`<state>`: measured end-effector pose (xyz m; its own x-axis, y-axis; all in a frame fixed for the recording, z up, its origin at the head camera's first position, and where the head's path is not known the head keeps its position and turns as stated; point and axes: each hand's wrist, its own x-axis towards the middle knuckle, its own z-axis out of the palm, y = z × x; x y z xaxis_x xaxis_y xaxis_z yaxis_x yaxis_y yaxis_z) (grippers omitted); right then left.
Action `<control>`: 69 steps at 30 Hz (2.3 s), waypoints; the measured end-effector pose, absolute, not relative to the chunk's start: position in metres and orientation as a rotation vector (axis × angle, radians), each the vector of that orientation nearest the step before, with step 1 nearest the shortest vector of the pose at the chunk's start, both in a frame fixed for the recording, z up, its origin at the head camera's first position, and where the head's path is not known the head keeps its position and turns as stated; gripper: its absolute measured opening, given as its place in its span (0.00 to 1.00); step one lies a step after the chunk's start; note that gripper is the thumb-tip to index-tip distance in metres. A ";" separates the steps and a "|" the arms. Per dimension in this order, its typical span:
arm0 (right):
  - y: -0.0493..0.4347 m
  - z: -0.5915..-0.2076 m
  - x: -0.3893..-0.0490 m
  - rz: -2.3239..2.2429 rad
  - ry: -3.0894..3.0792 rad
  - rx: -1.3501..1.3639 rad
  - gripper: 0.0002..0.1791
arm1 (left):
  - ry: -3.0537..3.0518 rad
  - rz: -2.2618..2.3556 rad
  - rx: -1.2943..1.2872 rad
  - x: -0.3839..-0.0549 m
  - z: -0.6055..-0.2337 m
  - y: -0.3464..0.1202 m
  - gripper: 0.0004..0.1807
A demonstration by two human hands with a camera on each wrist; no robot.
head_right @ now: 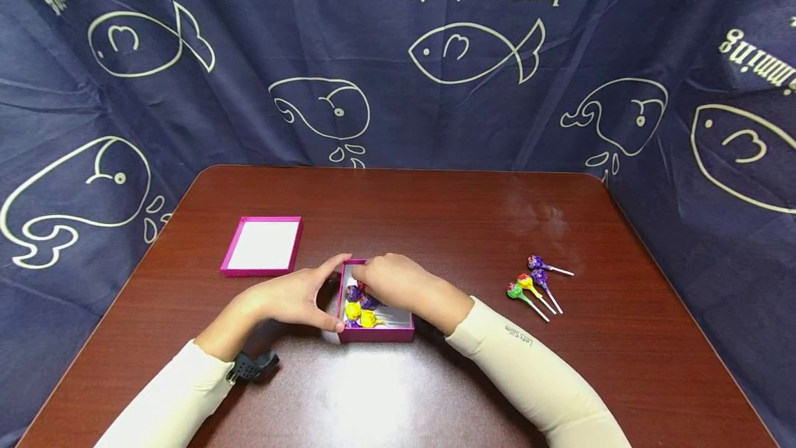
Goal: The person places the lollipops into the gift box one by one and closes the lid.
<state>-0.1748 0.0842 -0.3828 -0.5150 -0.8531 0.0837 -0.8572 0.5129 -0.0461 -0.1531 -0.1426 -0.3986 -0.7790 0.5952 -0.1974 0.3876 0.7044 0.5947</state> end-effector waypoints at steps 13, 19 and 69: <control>0.087 -0.382 -0.172 0.150 -2.687 1.503 0.08 | 2.535 0.763 0.773 -0.152 -0.399 -0.142 0.66; 0.093 -0.379 -0.174 0.302 -2.748 1.504 0.05 | 2.537 0.749 0.767 -0.152 -0.400 -0.143 0.66; 0.350 -0.381 -0.209 0.556 -2.985 0.654 0.09 | 2.539 0.751 0.712 -0.152 -0.397 -0.142 0.67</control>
